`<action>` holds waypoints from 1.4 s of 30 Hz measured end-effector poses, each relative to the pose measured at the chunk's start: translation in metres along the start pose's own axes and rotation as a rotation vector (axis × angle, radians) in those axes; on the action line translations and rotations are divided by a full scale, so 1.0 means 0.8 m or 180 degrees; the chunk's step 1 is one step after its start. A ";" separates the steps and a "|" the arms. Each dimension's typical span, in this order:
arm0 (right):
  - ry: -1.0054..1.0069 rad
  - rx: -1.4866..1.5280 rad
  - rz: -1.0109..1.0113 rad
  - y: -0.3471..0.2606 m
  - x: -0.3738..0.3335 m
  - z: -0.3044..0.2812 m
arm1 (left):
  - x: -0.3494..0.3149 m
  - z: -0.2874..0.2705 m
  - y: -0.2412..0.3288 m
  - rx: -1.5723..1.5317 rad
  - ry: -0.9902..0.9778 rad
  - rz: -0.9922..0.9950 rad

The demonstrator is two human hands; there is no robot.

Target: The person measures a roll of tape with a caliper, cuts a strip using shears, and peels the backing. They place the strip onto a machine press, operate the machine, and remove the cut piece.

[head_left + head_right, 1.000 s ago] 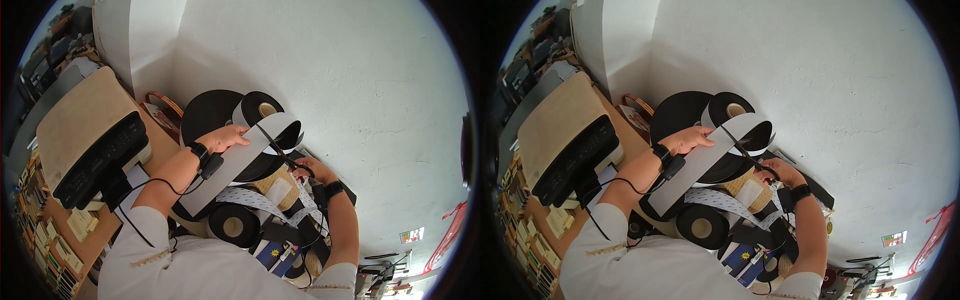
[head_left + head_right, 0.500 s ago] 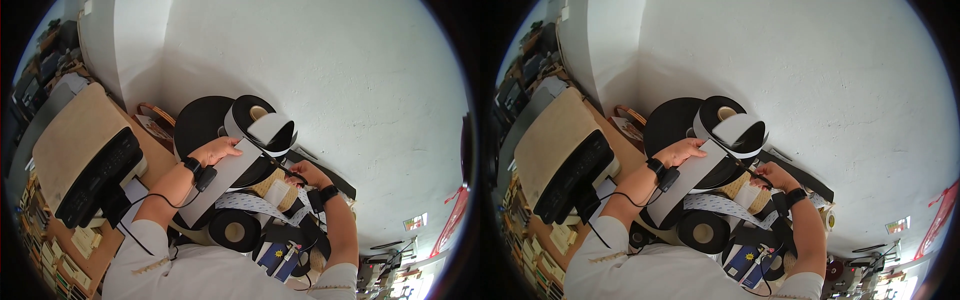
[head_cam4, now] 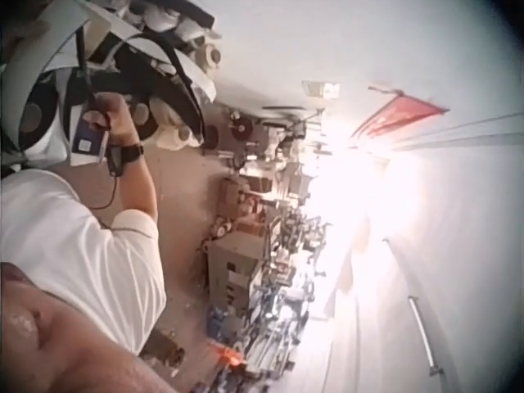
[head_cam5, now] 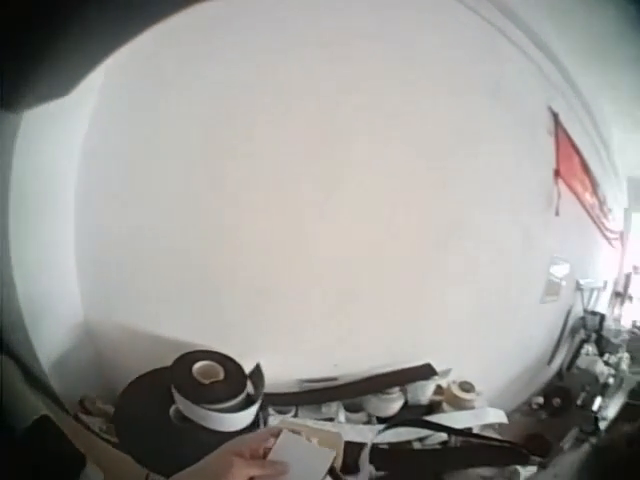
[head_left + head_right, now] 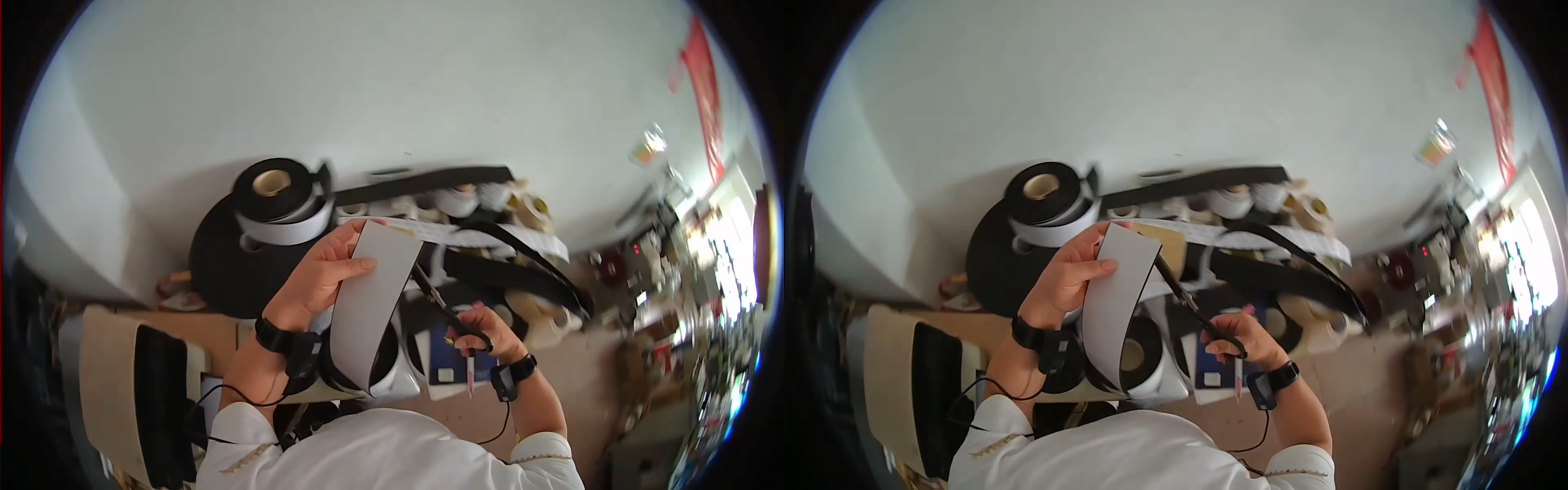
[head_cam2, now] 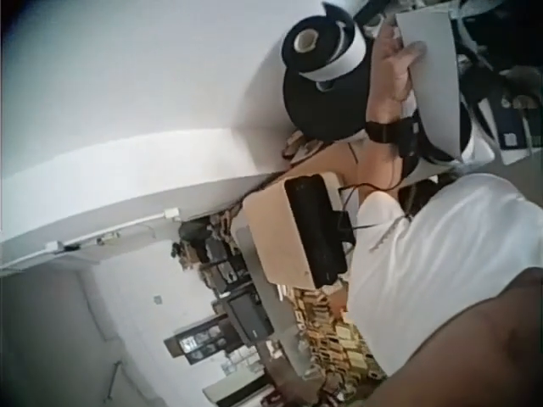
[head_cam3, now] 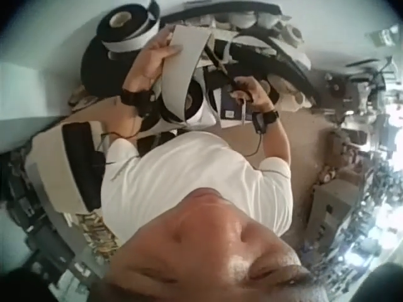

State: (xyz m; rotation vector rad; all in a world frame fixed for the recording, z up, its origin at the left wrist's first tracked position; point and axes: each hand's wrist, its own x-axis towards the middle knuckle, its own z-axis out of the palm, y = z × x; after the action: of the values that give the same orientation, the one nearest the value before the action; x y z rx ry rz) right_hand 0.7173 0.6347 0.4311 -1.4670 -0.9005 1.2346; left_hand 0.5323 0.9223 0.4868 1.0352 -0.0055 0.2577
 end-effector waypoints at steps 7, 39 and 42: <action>0.1456 0.0618 -0.0368 0.145 -0.310 0.020 | 0.053 0.244 -0.169 -0.0019 -0.0873 -0.0246; 0.7591 0.4578 0.0875 0.661 -1.108 0.258 | 0.034 1.202 -0.941 0.0123 -0.3864 -0.2144; 0.7560 0.4766 0.1611 0.735 -1.124 0.293 | 0.019 1.265 -1.003 0.0172 -0.4270 -0.1997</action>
State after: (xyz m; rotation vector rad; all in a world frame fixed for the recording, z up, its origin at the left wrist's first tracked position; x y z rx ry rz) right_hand 0.2712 -0.3097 0.0863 -0.7333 1.6689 -0.3381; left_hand 0.8370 -0.3227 0.3263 1.0445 -0.8701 -1.0352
